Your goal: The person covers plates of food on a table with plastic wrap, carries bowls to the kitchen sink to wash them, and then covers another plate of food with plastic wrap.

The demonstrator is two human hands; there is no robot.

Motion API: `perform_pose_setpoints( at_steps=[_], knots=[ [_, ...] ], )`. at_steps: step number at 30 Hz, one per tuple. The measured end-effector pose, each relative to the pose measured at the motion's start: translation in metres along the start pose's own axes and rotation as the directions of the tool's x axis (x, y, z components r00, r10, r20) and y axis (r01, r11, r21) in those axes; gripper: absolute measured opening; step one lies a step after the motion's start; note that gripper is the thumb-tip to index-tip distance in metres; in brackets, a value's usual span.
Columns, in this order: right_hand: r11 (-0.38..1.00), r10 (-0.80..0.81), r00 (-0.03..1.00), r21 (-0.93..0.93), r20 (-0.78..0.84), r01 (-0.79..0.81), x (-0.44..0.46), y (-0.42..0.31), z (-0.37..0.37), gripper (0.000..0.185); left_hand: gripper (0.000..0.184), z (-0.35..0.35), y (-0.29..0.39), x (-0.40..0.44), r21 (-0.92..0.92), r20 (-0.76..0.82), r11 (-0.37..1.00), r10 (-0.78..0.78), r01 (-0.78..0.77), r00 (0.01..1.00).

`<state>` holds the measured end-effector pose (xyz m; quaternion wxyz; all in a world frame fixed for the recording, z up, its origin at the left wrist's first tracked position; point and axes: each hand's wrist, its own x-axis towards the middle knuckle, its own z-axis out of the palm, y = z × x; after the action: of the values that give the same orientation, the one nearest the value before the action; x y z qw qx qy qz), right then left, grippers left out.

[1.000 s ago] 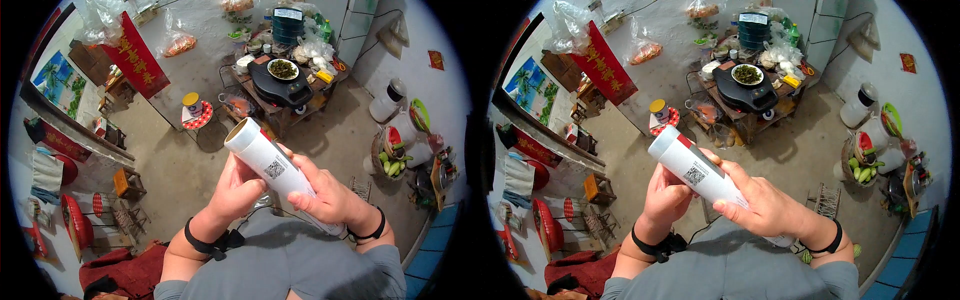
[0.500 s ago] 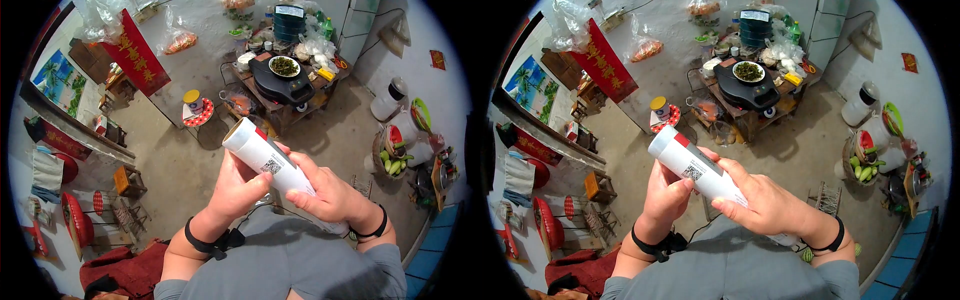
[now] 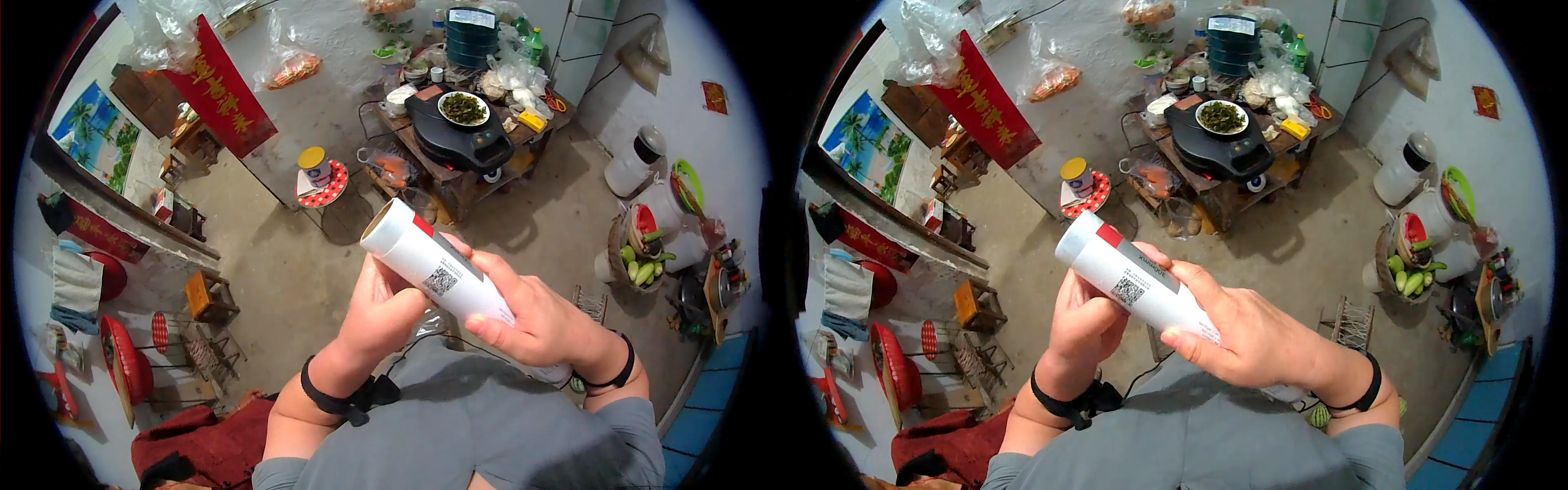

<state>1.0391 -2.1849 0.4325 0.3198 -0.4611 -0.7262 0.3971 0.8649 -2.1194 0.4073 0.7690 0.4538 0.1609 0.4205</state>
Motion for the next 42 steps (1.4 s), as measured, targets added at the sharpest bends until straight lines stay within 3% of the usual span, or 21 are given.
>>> perform_pose_setpoints(
  at_steps=[2, 16, 21, 23, 27, 30, 32, 42],
  knots=[
    [1.0, 0.003, 1.0, 0.018, -0.004, -0.003, 0.0, 0.0, 0.0, 0.058, 0.043, 0.002, -0.001, 0.002, -0.034, 0.028, 0.997, 0.066, -0.065, 0.997],
    [0.991, -0.024, 0.996, -0.135, -0.082, 0.013, 0.0, 0.004, 0.002, 0.06, 0.047, -0.006, -0.01, 0.008, 0.044, 0.005, 0.996, 0.079, -0.079, 0.997],
    [0.992, 0.022, 0.998, -0.125, -0.059, -0.029, 0.001, 0.003, 0.001, 0.06, 0.043, -0.008, -0.009, 0.009, 0.04, 0.034, 0.996, 0.084, -0.085, 0.996],
    [0.991, 0.006, 0.998, -0.13, -0.066, -0.015, 0.002, 0.002, 0.001, 0.06, 0.044, -0.007, -0.007, 0.008, 0.06, -0.035, 0.998, 0.022, -0.02, 0.999],
    [0.991, 0.042, 0.998, -0.128, -0.039, -0.047, 0.002, -0.001, -0.001, 0.06, 0.044, -0.003, -0.003, 0.006, 0.108, -0.044, 0.993, 0.056, -0.051, 0.997],
    [0.992, 0.007, 0.998, -0.122, -0.06, -0.014, 0.003, 0.002, -0.001, 0.06, 0.042, -0.002, -0.002, 0.008, -0.034, -0.011, 0.997, 0.068, -0.069, 0.998],
    [0.993, -0.005, 0.998, -0.117, -0.064, -0.002, 0.003, 0.004, 0.0, 0.059, 0.044, -0.007, -0.006, 0.009, 0.048, 0.011, 0.997, 0.053, -0.054, 0.999],
    [0.995, 0.026, 0.999, -0.098, -0.042, -0.03, 0.004, 0.003, 0.002, 0.058, 0.046, -0.012, -0.01, 0.009, 0.065, 0.025, 0.994, 0.087, -0.089, 0.996]
  ],
)
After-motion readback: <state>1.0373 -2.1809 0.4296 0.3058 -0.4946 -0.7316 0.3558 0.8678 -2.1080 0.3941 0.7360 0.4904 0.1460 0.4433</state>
